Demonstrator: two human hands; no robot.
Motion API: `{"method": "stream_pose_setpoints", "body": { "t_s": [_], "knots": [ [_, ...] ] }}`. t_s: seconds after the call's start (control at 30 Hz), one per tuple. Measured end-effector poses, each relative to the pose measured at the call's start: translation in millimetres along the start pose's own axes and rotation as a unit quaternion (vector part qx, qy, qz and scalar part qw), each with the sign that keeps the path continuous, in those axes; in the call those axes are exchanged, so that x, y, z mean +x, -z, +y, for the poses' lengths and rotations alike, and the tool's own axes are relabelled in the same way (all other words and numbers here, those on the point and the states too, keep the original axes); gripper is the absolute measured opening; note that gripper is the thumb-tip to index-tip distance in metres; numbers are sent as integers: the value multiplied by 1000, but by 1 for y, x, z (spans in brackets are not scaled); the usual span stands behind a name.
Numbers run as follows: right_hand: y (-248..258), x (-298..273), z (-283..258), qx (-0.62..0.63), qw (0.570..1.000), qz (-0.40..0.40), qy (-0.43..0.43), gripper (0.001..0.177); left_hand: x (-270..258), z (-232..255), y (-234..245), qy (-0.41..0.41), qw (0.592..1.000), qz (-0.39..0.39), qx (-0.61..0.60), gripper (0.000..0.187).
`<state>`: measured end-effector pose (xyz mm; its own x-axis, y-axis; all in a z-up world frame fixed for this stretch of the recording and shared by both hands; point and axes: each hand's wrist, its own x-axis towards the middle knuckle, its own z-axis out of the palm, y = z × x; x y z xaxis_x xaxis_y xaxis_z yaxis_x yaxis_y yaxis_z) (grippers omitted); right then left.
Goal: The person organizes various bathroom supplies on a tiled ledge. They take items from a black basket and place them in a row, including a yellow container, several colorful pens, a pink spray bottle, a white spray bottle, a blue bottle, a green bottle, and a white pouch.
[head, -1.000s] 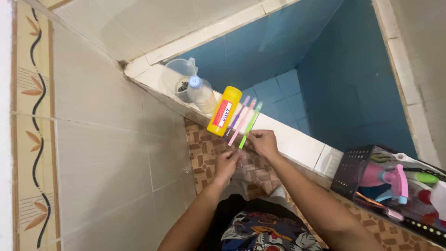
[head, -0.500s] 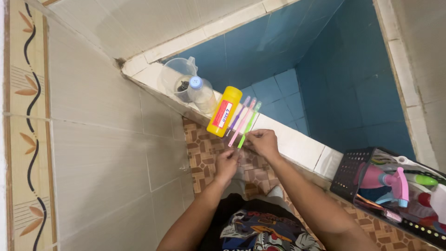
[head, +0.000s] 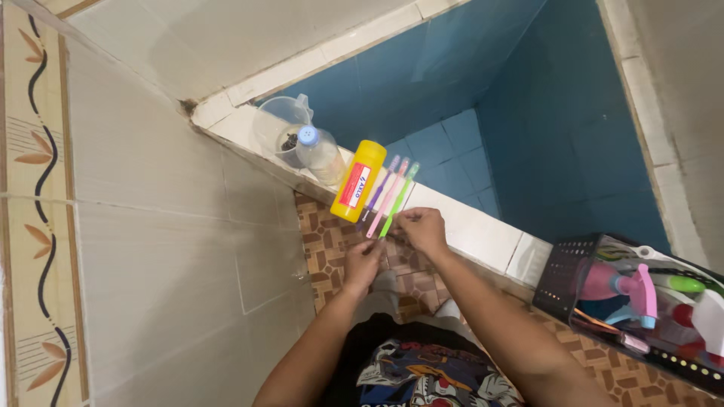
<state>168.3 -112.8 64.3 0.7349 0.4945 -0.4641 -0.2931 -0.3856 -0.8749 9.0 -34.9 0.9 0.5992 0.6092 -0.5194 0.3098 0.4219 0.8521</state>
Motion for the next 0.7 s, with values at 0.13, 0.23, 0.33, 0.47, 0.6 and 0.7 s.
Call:
{"method": "stream_pose_setpoints", "body": {
  "t_s": [0.13,0.23,0.33,0.47,0.6,0.7],
  "knots": [
    [2,0,9,-49,998,1,26,15,-5,7,1,9,1000,-8,28,30],
    [7,-7,14,-102,993,-15,54,16,-9,4,1,5,999,-18,40,30],
    [24,-36,14,-117,990,-58,58,19,-19,-6,-1,112,988,-77,76,33],
    [67,-97,17,-140,983,-68,102,22,-35,-11,-23,12,957,-189,219,30],
    [112,-147,20,-153,988,-10,26,21,-68,22,-62,-20,921,-265,284,31],
    [143,-188,20,-64,993,81,58,22,-86,54,-105,-60,903,-319,281,30]
  ]
}}
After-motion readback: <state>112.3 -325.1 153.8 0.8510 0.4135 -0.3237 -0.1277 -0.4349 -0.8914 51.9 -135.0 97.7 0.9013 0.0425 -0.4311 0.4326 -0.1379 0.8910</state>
